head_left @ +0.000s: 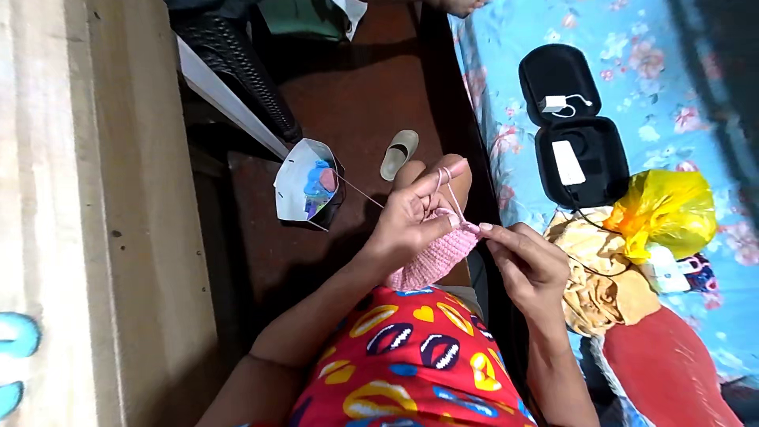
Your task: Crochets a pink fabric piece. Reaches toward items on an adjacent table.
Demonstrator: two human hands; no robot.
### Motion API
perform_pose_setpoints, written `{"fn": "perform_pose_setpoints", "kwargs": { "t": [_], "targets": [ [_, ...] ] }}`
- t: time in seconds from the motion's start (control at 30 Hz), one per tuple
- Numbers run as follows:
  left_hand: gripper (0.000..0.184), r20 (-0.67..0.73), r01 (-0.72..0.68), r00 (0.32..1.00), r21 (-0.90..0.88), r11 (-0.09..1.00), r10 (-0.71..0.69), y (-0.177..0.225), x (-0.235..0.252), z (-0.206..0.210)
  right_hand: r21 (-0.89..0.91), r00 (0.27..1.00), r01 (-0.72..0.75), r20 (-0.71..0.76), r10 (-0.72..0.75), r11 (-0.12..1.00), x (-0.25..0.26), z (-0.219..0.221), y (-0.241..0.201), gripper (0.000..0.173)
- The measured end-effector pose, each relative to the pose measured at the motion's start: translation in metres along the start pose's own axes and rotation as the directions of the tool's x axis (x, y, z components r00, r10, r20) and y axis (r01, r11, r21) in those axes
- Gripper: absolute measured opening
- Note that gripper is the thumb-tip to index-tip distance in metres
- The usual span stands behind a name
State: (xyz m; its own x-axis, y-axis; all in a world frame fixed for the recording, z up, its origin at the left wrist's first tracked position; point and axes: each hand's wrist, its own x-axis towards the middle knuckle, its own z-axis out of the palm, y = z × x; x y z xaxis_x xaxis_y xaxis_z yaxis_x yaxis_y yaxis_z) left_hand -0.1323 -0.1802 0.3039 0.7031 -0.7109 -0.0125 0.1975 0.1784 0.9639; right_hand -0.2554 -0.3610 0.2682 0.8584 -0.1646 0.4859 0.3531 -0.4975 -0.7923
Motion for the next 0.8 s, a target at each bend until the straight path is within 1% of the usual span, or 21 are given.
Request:
{"fn": "perform_pose_setpoints", "kwargs": {
  "t": [0.03,0.07,0.1,0.13,0.17,0.2,0.23,0.27,0.3,0.37,0.43,0.5,0.57,0.67,0.73,0.8],
  "targets": [
    [0.064,0.008,-0.069,0.998,0.051,0.996,0.069,-0.003,0.0,0.003,0.177,0.993,-0.12,0.018,0.118,0.977,0.0,0.001,-0.003,0.026],
    [0.064,0.013,-0.119,0.993,0.101,0.988,0.118,-0.005,-0.001,0.006,0.337,0.972,-0.234,0.051,0.23,0.912,0.002,0.001,-0.006,0.029],
    [0.062,0.003,-0.151,0.988,0.137,0.979,0.152,-0.006,-0.003,0.011,0.475,0.944,-0.322,0.092,0.317,0.819,0.004,0.003,-0.009,0.034],
    [0.06,-0.015,-0.179,0.983,0.152,0.972,0.183,-0.008,-0.005,0.015,0.572,0.917,-0.381,0.134,0.376,0.726,0.006,0.003,-0.01,0.036],
    [0.059,-0.036,-0.198,0.978,0.152,0.968,0.206,-0.009,-0.005,0.018,0.627,0.898,-0.415,0.164,0.409,0.659,0.007,0.003,-0.01,0.036],
    [0.058,-0.056,-0.206,0.975,0.131,0.97,0.215,-0.011,-0.006,0.019,0.646,0.89,-0.425,0.172,0.422,0.634,0.008,0.003,-0.01,0.035],
    [0.057,-0.079,-0.21,0.973,0.094,0.973,0.217,-0.012,-0.006,0.02,0.634,0.896,-0.414,0.156,0.417,0.653,0.009,0.003,-0.009,0.033],
    [0.056,-0.1,-0.213,0.971,0.048,0.976,0.216,-0.013,-0.005,0.02,0.588,0.913,-0.383,0.122,0.39,0.712,0.008,0.004,-0.007,0.032],
    [0.054,-0.121,-0.204,0.972,0.011,0.979,0.204,-0.014,-0.005,0.019,0.505,0.935,-0.339,0.088,0.343,0.794,0.008,0.003,-0.006,0.031],
    [0.052,-0.157,-0.178,0.972,-0.02,0.984,0.173,-0.012,-0.004,0.018,0.283,0.976,-0.217,0.045,0.213,0.934,0.007,0.0,-0.002,0.03],
    [0.051,-0.164,-0.143,0.977,-0.017,0.99,0.139,-0.008,-0.004,0.016,0.053,0.996,-0.085,0.032,0.084,0.995,0.008,-0.004,0.003,0.03],
    [0.051,-0.161,-0.125,0.979,-0.002,0.992,0.123,-0.007,-0.003,0.013,-0.145,0.998,0.01,0.056,-0.002,0.989,0.009,-0.008,0.005,0.032],
    [0.051,-0.163,-0.109,0.98,0.012,0.994,0.109,-0.005,-0.003,0.012,-0.282,0.995,0.084,0.074,-0.066,0.956,0.011,-0.011,0.004,0.034],
    [0.052,-0.185,-0.082,0.979,0.053,0.995,0.091,-0.004,-0.004,0.013,-0.4,0.987,0.162,0.076,-0.143,0.902,0.012,-0.011,0.002,0.033],
    [0.053,-0.198,-0.069,0.976,0.101,0.993,0.088,-0.002,-0.005,0.014,-0.458,0.983,0.18,0.067,-0.168,0.871,0.011,-0.008,0.002,0.034],
    [0.054,-0.2,-0.086,0.973,0.136,0.987,0.112,-0.002,-0.005,0.016,-0.502,0.983,0.182,0.06,-0.176,0.846,0.009,-0.004,0.001,0.036]
  ]
}}
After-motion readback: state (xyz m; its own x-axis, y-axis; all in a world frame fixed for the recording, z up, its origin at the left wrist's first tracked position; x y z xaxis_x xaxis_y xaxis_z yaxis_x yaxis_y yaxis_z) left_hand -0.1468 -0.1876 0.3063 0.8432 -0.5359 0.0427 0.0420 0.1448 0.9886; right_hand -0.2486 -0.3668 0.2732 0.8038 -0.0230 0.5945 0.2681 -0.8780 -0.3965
